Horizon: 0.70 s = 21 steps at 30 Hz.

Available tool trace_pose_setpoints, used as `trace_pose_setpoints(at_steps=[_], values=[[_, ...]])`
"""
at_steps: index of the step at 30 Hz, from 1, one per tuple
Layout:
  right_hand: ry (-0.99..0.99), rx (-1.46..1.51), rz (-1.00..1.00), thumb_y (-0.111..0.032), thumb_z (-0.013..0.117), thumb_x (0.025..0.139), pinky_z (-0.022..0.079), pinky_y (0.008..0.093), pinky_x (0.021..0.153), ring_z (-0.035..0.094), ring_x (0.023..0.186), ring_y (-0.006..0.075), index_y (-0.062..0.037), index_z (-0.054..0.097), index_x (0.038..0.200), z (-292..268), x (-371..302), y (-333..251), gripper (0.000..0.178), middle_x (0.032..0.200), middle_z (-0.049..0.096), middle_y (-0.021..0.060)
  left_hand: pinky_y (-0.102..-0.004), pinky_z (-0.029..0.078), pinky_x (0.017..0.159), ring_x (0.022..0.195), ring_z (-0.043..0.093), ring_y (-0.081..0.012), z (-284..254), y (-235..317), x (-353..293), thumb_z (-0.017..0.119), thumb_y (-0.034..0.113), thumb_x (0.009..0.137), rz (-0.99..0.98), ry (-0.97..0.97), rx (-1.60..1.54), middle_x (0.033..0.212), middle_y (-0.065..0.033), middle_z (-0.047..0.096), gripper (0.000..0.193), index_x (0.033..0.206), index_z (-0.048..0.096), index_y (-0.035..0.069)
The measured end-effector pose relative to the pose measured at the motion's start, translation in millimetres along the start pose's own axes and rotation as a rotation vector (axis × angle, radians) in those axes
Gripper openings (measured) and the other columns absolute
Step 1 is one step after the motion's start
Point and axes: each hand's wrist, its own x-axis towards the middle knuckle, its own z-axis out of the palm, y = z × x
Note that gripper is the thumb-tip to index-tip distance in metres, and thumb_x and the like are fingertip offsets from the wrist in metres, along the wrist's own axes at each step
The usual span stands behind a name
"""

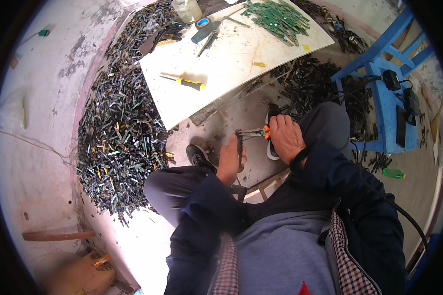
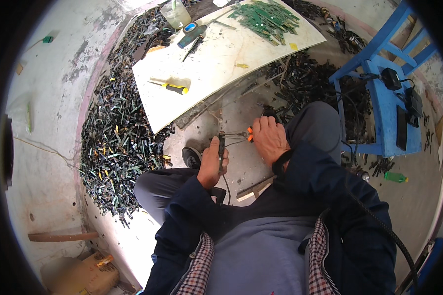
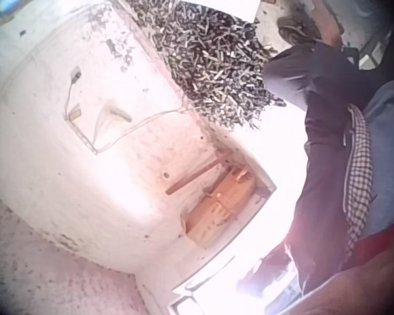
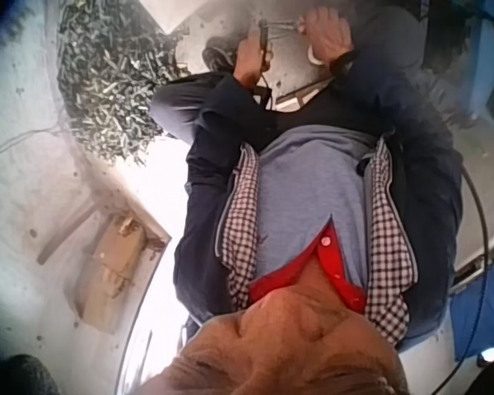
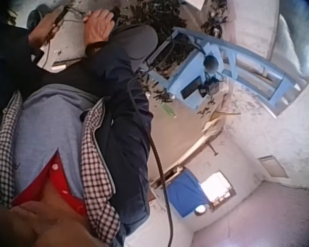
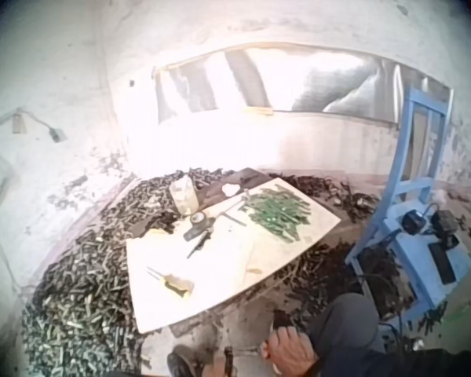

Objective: The person sits at a cluttered workbench and uses pliers and a screwdriver to strip components from small green circuit boards. They repeatedly pry off parts, place them on the table, and handle multiple boards one at a time.

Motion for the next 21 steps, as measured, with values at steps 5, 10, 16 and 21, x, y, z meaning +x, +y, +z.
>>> trace_pose_setpoints(at_steps=[5, 10, 16, 21], values=[[-0.052, -0.008, 0.017, -0.011, 0.055, 0.077, 0.045, 0.0324, 0.072, 0.053, 0.088, 0.0228, -0.0039, 0.054, 0.101, -2.5, 2.5, 1.0, 0.025, 0.091, 0.051, 0.0082, -0.0249, 0.022, 0.036, 0.039, 0.031, -0.0101, 0.5, -1.2, 1.4, 0.035, 0.058, 0.096, -0.007, 0.006, 0.008, 0.052, -0.0008, 0.041, 0.057, 0.069, 0.047, 0.01], [-0.025, -0.063, -0.001, -0.011, 0.055, 0.077, 0.044, 0.0314, 0.071, 0.052, 0.088, 0.0221, -0.0045, 0.054, 0.104, 0.1, 2.5, 2.8, 0.027, 0.09, 0.051, 0.0074, -0.0247, 0.023, 0.036, 0.039, 0.031, -0.0101, -0.5, -1.1, -0.6, 0.035, 0.057, 0.096, 0.015, -0.01, 0.025, 0.052, -0.0006, 0.041, 0.057, 0.069, 0.048, 0.009], [0.079, -0.14, -0.068, -0.015, 0.056, 0.077, 0.039, 0.0299, 0.064, 0.05, 0.082, 0.0182, -0.0065, 0.057, 0.097, -2.0, 6.9, 6.0, 0.021, 0.085, 0.049, 0.0047, -0.0249, 0.023, 0.036, 0.039, 0.032, -0.0103, -1.6, -1.4, -0.8, 0.036, 0.058, 0.095, 0.02, -0.012, 0.02, 0.052, -0.0007, 0.041, 0.057, 0.069, 0.047, 0.009], [0.018, -0.167, -0.115, -0.014, 0.056, 0.078, 0.039, 0.0337, 0.069, 0.049, 0.084, 0.0201, -0.006, 0.057, 0.098, -6.9, 9.0, 9.7, 0.022, 0.086, 0.049, 0.0065, -0.0245, 0.024, 0.037, 0.039, 0.032, -0.0103, -1.1, 0.2, -2.4, 0.037, 0.058, 0.095, 0.029, -0.029, 0.012, 0.052, -0.0003, 0.04, 0.057, 0.069, 0.047, 0.009]])
